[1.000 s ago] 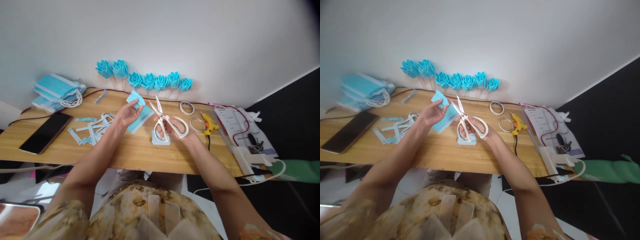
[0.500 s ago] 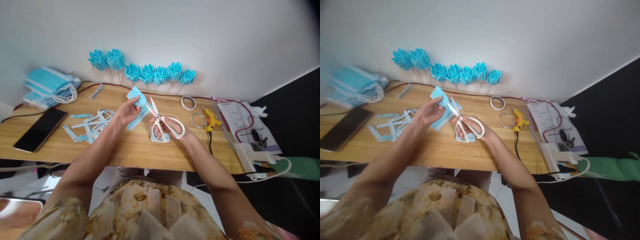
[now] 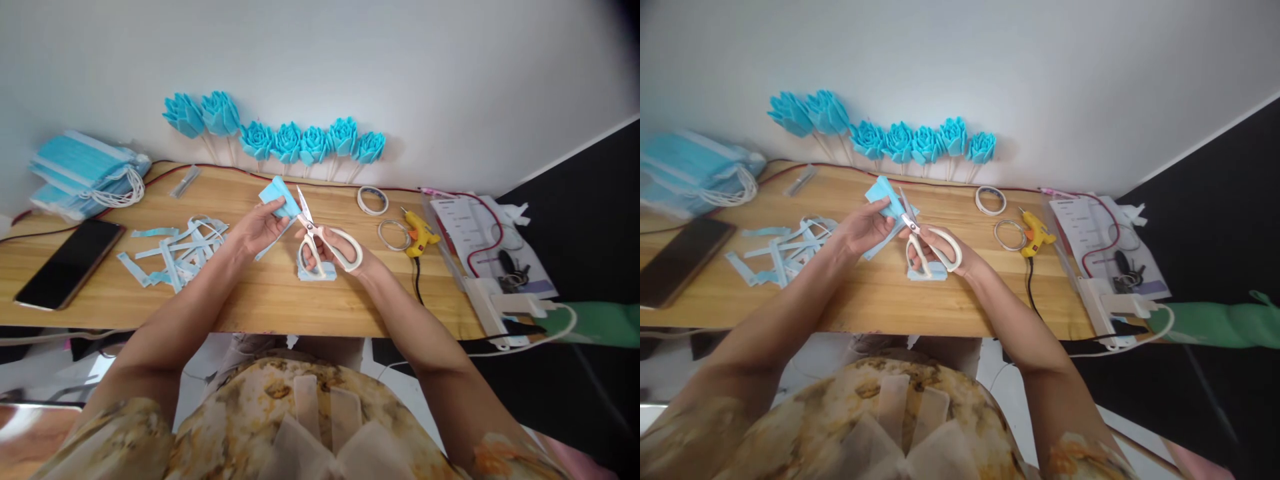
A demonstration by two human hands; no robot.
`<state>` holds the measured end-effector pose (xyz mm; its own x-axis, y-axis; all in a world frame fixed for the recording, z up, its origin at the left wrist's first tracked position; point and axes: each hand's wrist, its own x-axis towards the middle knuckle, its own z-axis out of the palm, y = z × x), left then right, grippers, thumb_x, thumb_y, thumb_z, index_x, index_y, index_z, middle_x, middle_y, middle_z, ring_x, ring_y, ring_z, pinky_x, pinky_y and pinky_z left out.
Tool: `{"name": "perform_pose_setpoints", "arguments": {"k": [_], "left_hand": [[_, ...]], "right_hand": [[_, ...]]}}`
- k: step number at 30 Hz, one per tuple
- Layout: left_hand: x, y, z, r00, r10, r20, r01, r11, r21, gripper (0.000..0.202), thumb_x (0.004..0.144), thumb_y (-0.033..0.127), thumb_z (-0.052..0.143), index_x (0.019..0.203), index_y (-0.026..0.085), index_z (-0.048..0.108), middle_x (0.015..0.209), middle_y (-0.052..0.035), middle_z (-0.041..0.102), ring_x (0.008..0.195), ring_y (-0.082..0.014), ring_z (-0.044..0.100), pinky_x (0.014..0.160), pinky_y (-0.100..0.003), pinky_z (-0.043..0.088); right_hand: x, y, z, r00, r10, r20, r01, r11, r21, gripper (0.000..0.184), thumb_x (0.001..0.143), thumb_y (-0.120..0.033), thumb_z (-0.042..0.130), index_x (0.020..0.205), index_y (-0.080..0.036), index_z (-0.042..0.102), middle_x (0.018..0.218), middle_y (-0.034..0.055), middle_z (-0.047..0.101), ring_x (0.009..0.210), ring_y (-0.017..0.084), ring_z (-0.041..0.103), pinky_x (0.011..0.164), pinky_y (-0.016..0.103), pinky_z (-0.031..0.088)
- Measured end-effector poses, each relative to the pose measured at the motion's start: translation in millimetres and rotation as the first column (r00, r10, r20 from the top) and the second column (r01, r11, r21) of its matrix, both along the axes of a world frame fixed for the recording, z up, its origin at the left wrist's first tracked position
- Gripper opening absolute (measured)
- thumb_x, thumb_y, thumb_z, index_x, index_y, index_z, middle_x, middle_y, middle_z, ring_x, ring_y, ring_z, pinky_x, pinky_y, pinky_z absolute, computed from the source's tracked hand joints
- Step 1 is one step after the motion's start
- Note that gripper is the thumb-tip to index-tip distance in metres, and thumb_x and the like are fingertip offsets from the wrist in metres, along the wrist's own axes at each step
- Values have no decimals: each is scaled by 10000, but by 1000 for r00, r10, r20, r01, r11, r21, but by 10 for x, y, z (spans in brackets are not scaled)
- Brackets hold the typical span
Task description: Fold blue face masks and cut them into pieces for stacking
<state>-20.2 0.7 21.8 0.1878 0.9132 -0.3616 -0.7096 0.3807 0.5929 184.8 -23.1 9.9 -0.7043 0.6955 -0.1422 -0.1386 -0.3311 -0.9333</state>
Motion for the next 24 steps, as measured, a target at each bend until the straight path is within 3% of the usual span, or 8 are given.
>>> {"name": "perform_pose_setpoints", "arguments": {"k": [5,8,17,24], "left_hand": [[24,-2,-43,1000,19,-10,-19,1000,8,144,954,51,580,908,118,698,799,-53,773,667,-113,731,626,-173,600],[41,-13,-28,999,45,-14,-44,999,26,216,960,33,562,795,121,671,730,-29,746,636,-91,711,674,-167,605],[62,-28,-17,996,80,-47,-76,995,69,199,949,28,596,782,112,666,733,-22,744,672,-104,733,721,-192,626],[84,-52,24,995,90,-36,-88,995,56,201,946,20,593,787,112,674,728,-13,747,654,-94,732,728,-177,624]], "right_hand": [[-25,-8,-42,998,-29,-61,26,999,-38,656,789,-726,691,1127,-166,643,841,43,721,667,148,695,635,293,621],[-39,-24,-40,990,-73,-121,66,996,-62,631,793,-716,693,1099,-166,646,809,23,695,660,137,669,672,310,631],[-81,-51,1,979,-135,-155,116,986,-122,580,881,-714,574,1078,-171,631,745,15,661,614,143,624,553,293,565],[-113,-90,8,971,-169,-168,149,981,-124,600,841,-754,597,1018,-183,637,680,-19,612,503,99,538,456,239,460]]}}
